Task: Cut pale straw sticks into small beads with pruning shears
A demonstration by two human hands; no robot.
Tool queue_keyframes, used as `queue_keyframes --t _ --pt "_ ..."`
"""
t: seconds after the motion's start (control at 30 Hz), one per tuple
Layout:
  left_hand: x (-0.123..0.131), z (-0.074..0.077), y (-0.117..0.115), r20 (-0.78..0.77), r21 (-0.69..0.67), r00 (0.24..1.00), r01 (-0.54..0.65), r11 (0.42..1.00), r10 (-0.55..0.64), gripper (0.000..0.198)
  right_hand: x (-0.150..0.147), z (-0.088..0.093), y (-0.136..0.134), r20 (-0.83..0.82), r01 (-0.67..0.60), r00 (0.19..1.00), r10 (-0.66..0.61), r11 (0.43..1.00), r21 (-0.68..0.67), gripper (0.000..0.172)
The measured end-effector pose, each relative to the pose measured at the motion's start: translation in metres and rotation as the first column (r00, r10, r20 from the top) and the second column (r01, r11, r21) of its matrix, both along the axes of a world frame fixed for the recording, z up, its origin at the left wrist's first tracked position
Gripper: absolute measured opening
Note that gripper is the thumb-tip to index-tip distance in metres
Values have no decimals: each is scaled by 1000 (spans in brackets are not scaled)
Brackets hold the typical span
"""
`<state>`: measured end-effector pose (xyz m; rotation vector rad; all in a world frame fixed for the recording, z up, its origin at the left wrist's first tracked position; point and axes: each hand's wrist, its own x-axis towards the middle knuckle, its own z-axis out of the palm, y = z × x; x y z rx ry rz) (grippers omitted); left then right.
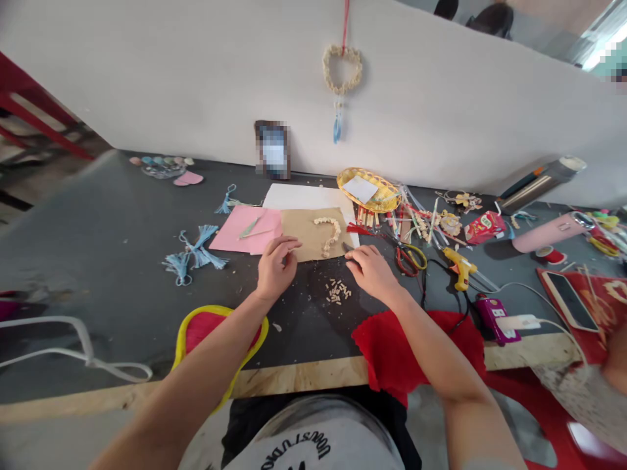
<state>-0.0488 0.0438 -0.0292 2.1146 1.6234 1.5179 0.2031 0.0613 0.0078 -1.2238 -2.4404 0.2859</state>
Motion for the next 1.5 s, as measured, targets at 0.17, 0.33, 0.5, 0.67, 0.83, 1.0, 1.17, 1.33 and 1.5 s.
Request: queue_keyframes --t 0.17,0.33,0.5,0.67,0.83,1.0,1.17,1.33,1.5 --pt "0 1 0 -51 36 999 3 999 -2 31 30 -3 -31 -19 69 997 -69 998 -5 18" --pt "12 10 -7 -282 -3 947 162 987 -156 26 41 -13 -60 -33 80 996 -83 994 -78 16" --pt "36 15 -20 -447 -288 792 312 905 -415 28 21 -22 -72 15 37 999 -35 986 -162 23" --pt "48 16 -24 -509 -442 678 323 837 -531 31 7 -17 -68 117 22 993 -3 986 -164 21" --pt "43 20 -31 -473 -397 715 348 849 -514 27 33 -9 -60 92 115 989 -112 993 -24 27" --pt "35 14 -35 -430 -224 788 378 898 -439 28 61 -18 -51 218 298 927 -304 953 62 32" --pt "33 3 -34 -398 -78 845 356 931 -356 27 59 -28 -39 207 245 944 -256 966 80 17" --pt "32 4 -35 -366 -23 879 319 947 -305 14 57 -32 -29 89 170 980 -176 982 77 14" --pt "31 9 -35 -298 48 927 255 966 -230 21 69 -26 -18 -39 255 967 -252 962 98 13"
